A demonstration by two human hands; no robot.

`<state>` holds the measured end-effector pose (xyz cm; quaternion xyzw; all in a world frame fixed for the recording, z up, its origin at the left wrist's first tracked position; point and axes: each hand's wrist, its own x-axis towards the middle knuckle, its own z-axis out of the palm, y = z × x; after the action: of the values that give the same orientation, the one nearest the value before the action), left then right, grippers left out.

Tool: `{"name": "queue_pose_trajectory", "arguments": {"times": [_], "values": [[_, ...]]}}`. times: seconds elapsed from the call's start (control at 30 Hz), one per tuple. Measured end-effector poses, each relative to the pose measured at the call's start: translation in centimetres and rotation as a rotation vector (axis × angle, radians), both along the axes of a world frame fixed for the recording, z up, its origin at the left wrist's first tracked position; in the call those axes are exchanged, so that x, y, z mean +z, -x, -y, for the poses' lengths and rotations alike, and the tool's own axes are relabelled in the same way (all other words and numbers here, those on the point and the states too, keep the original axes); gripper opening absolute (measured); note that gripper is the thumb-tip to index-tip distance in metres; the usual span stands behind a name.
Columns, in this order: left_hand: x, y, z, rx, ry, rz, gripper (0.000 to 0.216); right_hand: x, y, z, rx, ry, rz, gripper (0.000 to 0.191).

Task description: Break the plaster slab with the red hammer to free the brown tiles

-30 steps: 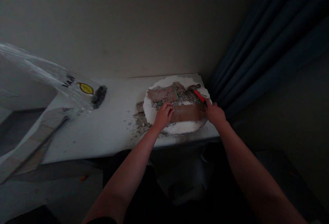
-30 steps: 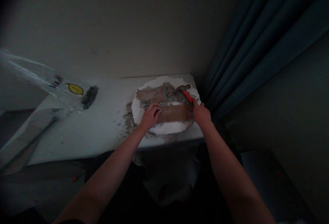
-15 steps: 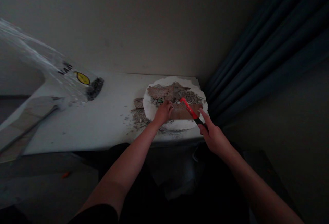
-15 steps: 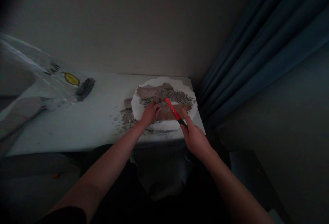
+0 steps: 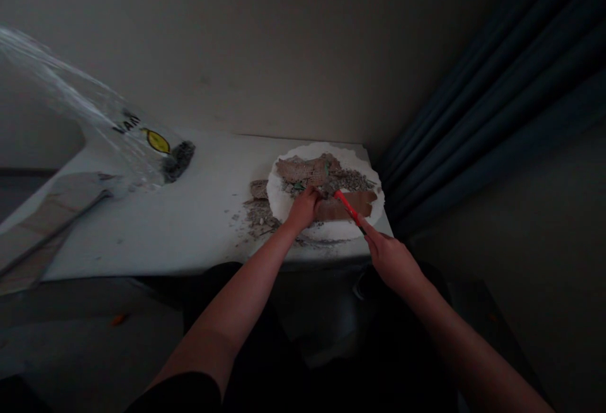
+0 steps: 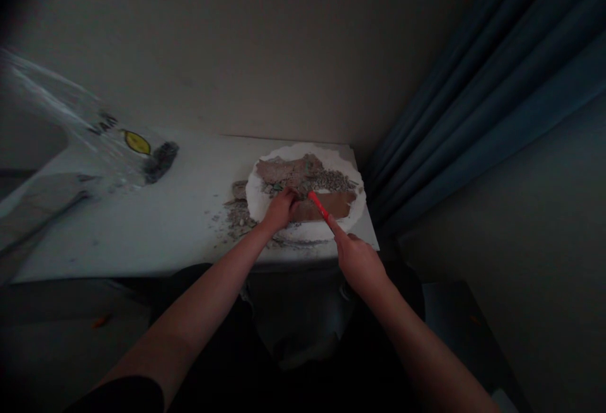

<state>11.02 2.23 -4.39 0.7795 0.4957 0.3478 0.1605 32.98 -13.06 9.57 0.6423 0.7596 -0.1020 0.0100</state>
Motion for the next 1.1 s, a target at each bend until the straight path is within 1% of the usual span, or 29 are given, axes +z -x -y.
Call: {"name": "queue_pose_trajectory", "arguments": {"times": [0.13,0.3,0.43,0.57,0.73,0.87,1.0,1.1], "values": [[-0.1,0.0,-0.1,-0.011,-0.004,-0.011,0.013,-0.1,0.2,0.0,0.001,-0.031,0.037,0.064],[-0.2,0.1,-0.1,-0.005,0.028,0.017,0.011,-0.4,0.4,-0.4,0.024,0.001,0.128,0.066],[-0.2,0.2,0.0,-0.032,0.021,0.056,0.011,-0.5,0.5,-0.5,0.018,-0.012,0.178,0.069],[-0.2,0.2,0.0,-0.012,0.031,0.022,0.012,-0.9,0.6,-0.6,0.044,0.019,0.264,0.073],[-0.1,0.1,-0.1,-0.005,0.041,-0.045,0.011,-1.0,0.7,-0.3,0.056,-0.051,0.248,0.079],[-0.1,0.0,-0.1,0.016,0.058,-0.074,0.011,-0.7,1.0,0.0,0.071,-0.041,0.260,0.077],[-0.1,0.1,-0.1,-0.003,0.036,-0.042,0.012,-0.1,1.3,-0.3,0.062,-0.073,0.213,0.074],[-0.2,0.2,-0.1,-0.025,0.032,-0.019,0.012,-0.3,1.3,-0.3,0.042,-0.084,0.184,0.074]]}}
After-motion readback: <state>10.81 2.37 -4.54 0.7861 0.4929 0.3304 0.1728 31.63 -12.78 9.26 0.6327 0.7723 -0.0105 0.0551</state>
